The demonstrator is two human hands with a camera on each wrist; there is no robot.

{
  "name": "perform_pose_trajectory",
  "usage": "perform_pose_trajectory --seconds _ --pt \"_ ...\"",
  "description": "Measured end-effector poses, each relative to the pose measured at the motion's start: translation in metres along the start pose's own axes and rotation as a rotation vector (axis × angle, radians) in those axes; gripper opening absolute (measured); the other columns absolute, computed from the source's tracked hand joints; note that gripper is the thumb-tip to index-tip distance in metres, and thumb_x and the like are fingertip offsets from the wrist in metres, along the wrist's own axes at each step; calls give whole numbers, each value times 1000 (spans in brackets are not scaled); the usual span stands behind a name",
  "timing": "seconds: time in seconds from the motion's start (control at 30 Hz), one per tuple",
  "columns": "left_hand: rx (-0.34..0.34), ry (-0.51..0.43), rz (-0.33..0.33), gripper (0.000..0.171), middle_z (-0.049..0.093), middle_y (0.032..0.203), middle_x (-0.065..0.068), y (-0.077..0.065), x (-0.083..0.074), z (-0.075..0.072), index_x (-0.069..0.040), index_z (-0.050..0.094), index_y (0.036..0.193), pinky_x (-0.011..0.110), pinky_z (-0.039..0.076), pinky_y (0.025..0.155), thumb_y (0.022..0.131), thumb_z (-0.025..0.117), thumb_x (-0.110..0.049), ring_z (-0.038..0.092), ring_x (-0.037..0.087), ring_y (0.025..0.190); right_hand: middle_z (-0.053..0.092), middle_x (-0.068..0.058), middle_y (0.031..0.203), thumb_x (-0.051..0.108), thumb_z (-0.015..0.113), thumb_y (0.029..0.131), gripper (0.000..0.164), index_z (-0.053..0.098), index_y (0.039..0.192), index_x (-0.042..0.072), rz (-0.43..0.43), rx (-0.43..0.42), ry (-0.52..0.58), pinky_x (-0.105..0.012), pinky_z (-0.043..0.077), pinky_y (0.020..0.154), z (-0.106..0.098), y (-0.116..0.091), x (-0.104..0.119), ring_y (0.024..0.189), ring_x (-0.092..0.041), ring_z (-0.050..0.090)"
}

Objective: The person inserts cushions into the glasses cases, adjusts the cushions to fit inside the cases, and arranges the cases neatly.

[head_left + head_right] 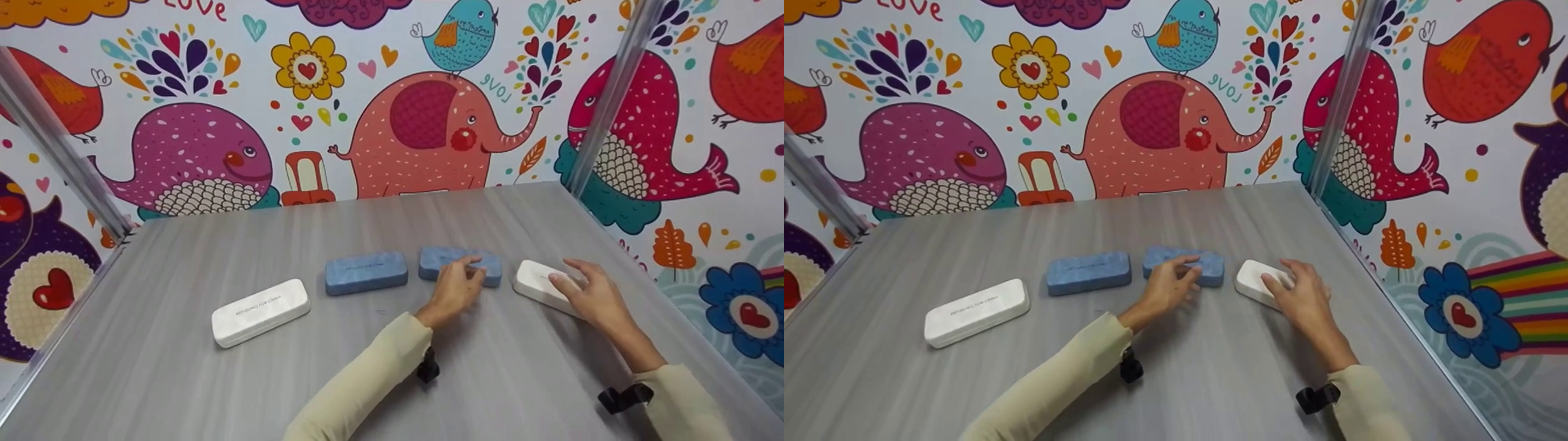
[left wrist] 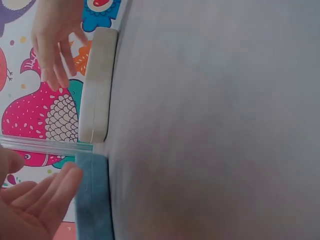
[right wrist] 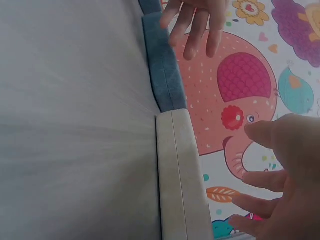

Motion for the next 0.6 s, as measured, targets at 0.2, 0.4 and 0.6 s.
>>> perform_pose_trajectory --seconds 0.2,0.4,0.6 --pt "2 126 71 40 72 122 13 -8 9 -37 -4 60 137 33 60 88 104 55 -26 71 20 103 27 -26 160 55 60 96 78 38 153 7 -170 -20 -64 -77 16 114 10 10 17 147 -50 23" --pt "76 171 134 48 61 139 17 -6 15 -77 -7 56 142 38 60 89 103 57 -35 70 26 108 21 -21 164 61 60 92 86 31 157 13 -260 16 -199 -76 -3 116 18 20 29 150 -50 15" --pt "102 290 25 66 43 157 14 0 25 -120 -8 39 153 49 38 118 102 52 -48 44 29 144 17 -19 166 71 53 90 93 22 161 19 -282 31 -317 -76 -10 115 22 36 46 151 -47 14"
Point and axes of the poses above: each hand's wrist, its own y-axis towards the middle knuckle, its own z-axis out of the palm, x = y × z, the point moved 3 cm from there along y, towards the middle knuckle
